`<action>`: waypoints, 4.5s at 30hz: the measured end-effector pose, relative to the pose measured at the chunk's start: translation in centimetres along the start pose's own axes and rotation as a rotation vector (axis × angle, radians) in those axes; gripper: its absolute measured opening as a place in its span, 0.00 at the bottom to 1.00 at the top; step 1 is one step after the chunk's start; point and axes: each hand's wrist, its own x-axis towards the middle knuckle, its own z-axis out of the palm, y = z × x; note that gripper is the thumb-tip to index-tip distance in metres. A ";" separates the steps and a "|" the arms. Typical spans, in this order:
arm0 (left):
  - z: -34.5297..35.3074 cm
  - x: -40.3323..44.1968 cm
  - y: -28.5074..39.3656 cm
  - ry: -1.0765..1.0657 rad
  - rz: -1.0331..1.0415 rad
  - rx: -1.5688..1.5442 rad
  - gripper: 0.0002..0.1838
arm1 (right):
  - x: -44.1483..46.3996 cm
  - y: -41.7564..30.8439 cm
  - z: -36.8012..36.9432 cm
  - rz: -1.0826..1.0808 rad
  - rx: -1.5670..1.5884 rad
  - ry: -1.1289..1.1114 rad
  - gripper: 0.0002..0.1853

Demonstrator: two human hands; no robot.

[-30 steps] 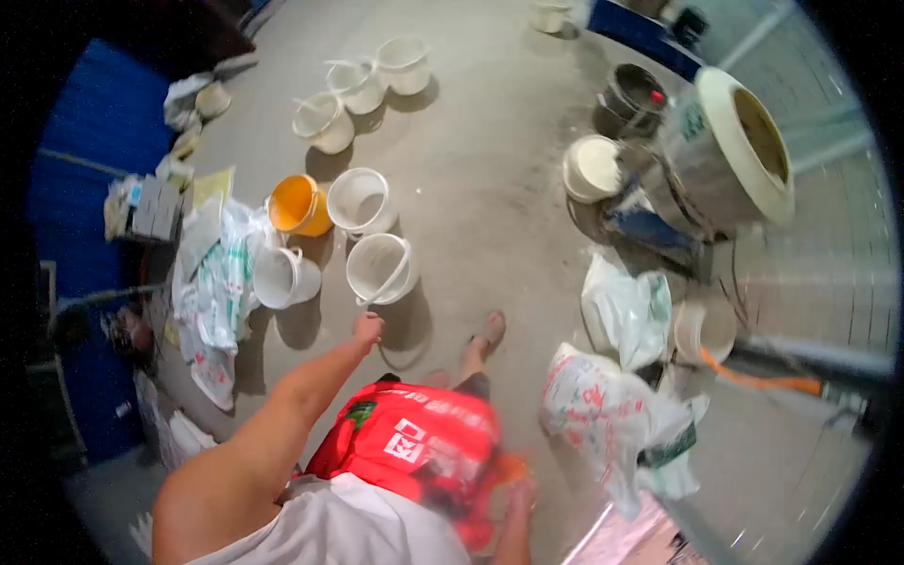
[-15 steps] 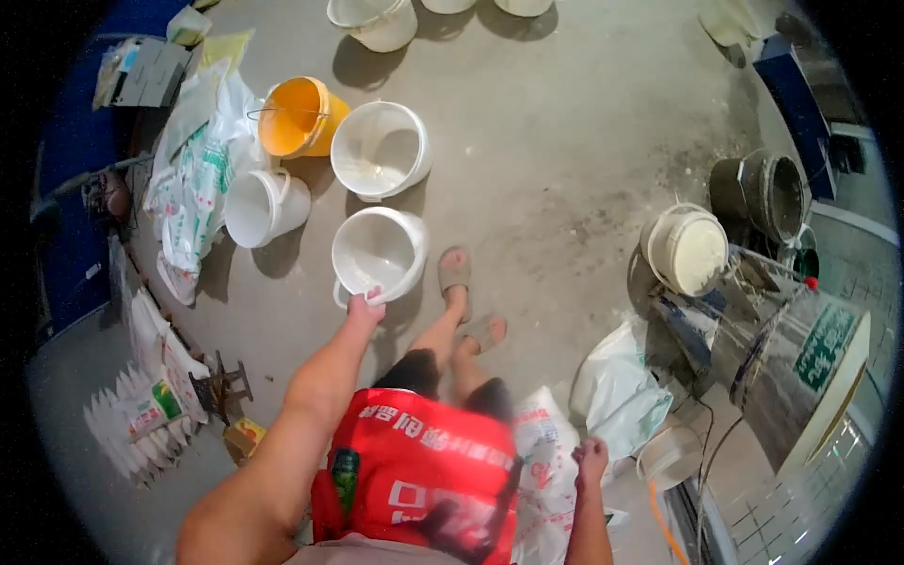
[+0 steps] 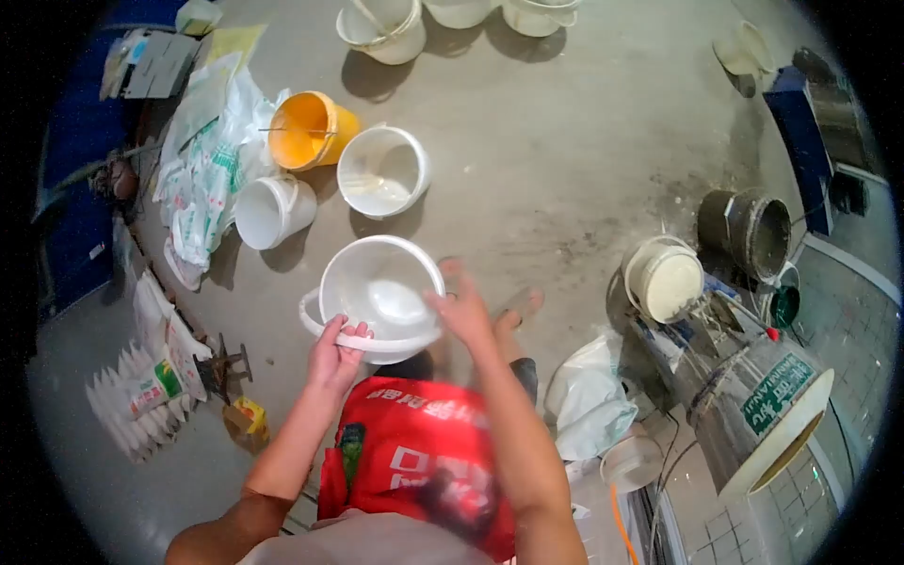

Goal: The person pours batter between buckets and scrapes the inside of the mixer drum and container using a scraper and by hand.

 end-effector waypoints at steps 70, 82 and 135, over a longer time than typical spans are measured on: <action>51.7 9.4 -20.2 -0.245 0.387 1.071 0.13 | 12.1 30.0 -47.7 0.696 0.323 0.849 0.17; 59.2 6.5 -24.0 -0.381 0.326 1.327 0.16 | 11.0 31.7 -49.3 0.733 0.370 0.945 0.15; 46.8 13.5 -60.4 -0.853 0.159 2.197 0.19 | -12.8 41.5 8.8 1.115 1.991 1.596 0.10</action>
